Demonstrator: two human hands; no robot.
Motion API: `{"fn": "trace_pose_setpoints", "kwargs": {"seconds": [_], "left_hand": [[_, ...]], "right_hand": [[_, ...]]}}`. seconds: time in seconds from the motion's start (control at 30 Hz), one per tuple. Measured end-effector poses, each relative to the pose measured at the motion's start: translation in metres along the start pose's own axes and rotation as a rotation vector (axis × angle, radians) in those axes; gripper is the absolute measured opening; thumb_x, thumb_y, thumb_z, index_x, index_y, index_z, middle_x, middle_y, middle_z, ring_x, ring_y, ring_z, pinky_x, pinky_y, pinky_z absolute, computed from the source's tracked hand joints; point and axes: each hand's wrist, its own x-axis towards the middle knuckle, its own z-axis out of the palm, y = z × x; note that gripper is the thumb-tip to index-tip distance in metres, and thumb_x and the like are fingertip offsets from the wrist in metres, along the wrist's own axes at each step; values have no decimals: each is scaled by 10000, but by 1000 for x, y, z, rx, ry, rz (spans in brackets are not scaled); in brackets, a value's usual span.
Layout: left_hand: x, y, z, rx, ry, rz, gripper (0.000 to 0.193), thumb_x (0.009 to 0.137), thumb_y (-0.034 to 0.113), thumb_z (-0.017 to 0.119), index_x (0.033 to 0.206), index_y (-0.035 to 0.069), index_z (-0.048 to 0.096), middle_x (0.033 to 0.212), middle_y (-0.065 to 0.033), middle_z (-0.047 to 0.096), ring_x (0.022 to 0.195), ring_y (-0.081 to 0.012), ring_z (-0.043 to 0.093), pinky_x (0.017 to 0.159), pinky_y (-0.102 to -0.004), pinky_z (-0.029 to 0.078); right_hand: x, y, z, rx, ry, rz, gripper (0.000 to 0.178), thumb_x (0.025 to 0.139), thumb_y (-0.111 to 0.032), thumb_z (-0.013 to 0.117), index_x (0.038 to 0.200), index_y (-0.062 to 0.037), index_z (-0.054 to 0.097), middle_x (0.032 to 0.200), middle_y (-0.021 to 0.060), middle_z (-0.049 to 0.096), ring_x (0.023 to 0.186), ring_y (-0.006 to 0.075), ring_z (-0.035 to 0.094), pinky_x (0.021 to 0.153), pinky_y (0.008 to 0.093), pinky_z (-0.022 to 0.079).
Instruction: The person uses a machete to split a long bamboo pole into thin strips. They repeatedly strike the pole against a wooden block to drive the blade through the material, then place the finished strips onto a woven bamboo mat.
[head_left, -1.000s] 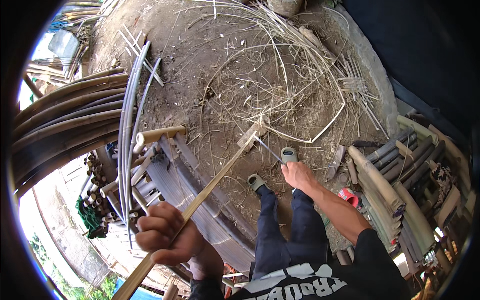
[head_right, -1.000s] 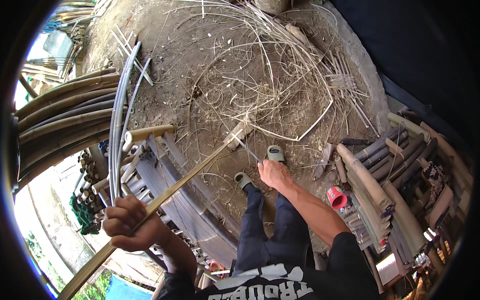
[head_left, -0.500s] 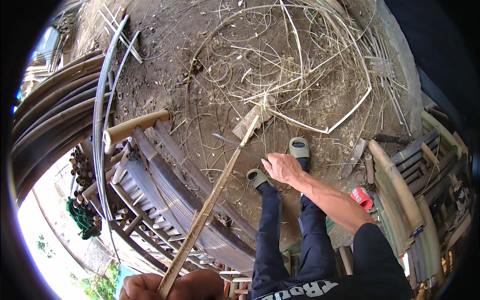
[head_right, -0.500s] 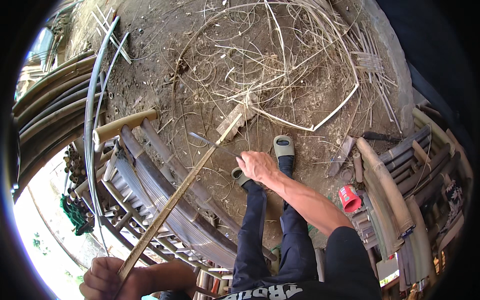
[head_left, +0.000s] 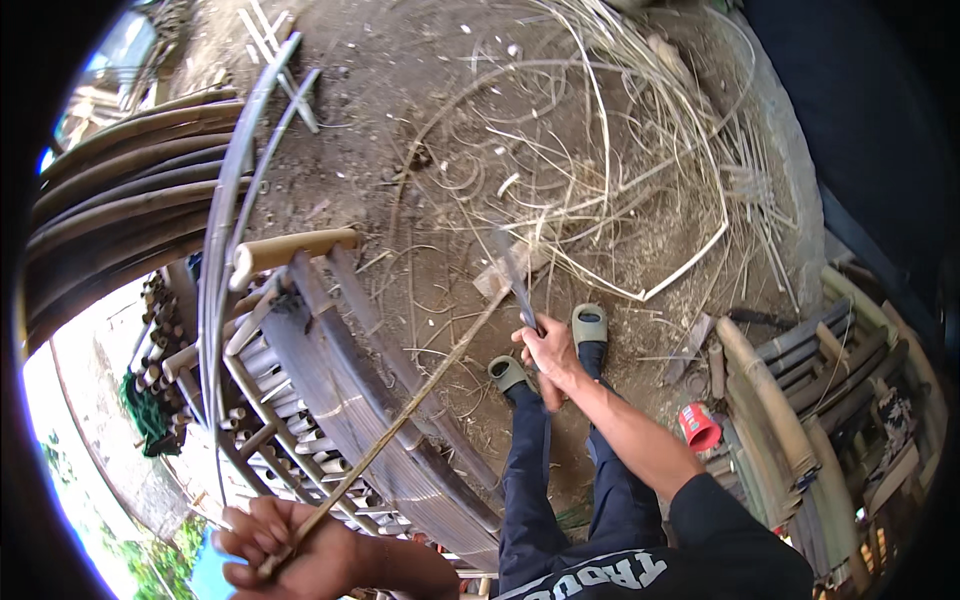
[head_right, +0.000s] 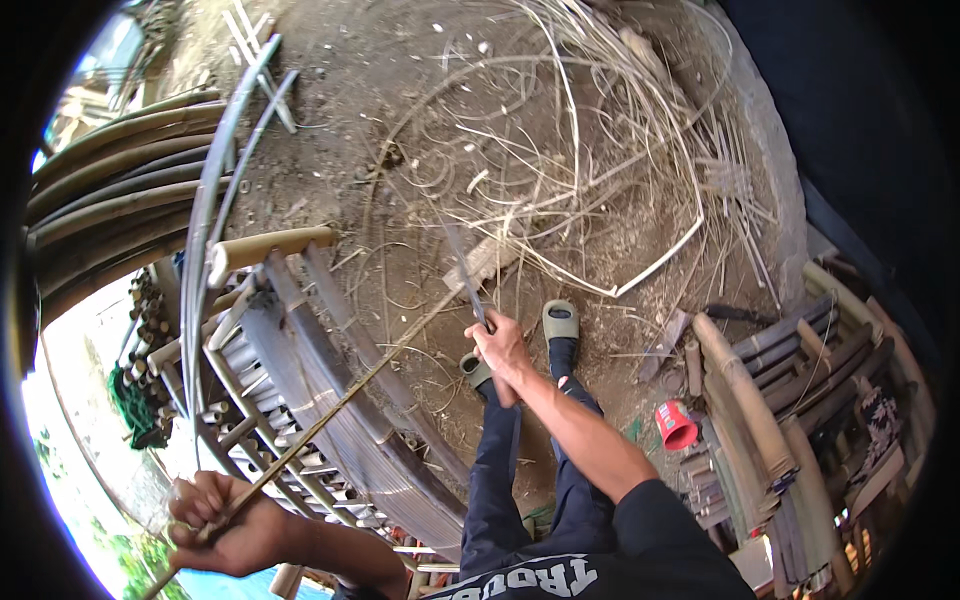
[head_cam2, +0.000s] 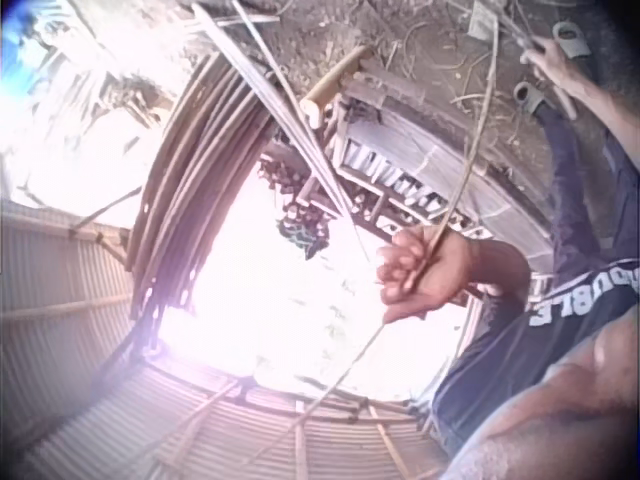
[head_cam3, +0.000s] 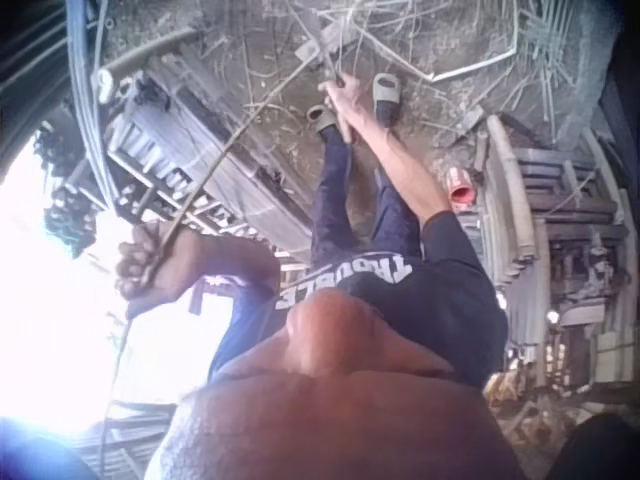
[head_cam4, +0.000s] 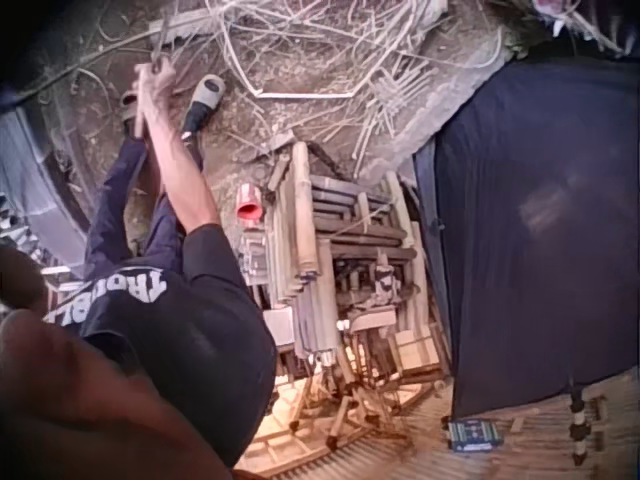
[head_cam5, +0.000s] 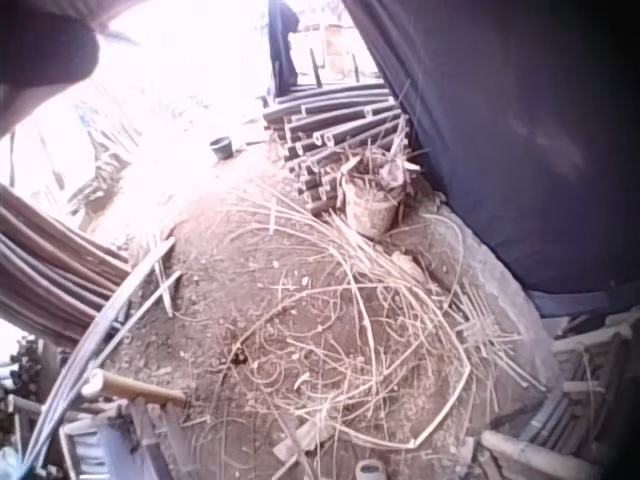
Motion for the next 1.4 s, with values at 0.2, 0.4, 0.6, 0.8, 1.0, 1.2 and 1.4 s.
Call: {"fn": "trace_pose_setpoints", "kwargs": {"seconds": [0.2,0.4,0.6,0.8,1.0,1.2,1.4], "left_hand": [[-4,111,-41,14,178,-150,362,1044,409,372,983,102,555,799,0,492,592,-71,427,471,-188,352],[-71,247,-87,392,73,-1094,477,988,444,478,1243,46,541,1070,-121,631,1034,-245,597,899,-427,497],[-46,276,-38,1075,-872,-374,574,870,351,692,1302,6,541,1286,-201,582,1278,-296,499,1045,-430,409],[-38,230,-122,117,-793,-1220,414,1000,301,542,1261,-20,561,810,-45,577,639,-119,537,581,-259,456],[-57,287,-158,231,-525,-1027,364,1014,266,527,1256,0,586,717,47,478,559,-30,400,471,-202,333],[-65,319,-173,476,-414,-784,335,1008,189,522,1250,-35,582,682,52,492,593,-39,422,513,-223,374],[-68,328,-163,626,-277,-684,324,1006,149,504,1267,-23,586,679,58,467,596,-32,413,515,-211,353]], "right_hand": [[-99,-108,51,800,230,178,319,916,-406,621,895,-89,605,753,64,661,579,122,563,512,286,471],[-165,-172,34,590,111,-19,224,914,-239,656,893,-22,605,790,113,666,551,166,569,484,325,481],[-261,-221,86,338,-45,-252,240,926,-231,656,924,7,630,754,126,675,524,153,577,473,288,482],[-355,-223,142,-76,-174,-638,309,965,-325,582,1008,-24,633,721,89,675,493,106,548,437,284,459],[-393,-236,139,-948,106,-1711,537,979,-534,440,1125,-38,583,756,77,596,562,185,590,456,350,485],[-447,-198,162,-1281,-290,-1281,522,951,-593,451,881,-78,498,687,72,560,529,198,582,435,358,495],[-439,-194,176,-1226,-487,-1346,576,921,-619,490,766,-64,497,590,125,579,549,299,657,462,417,521]]}}
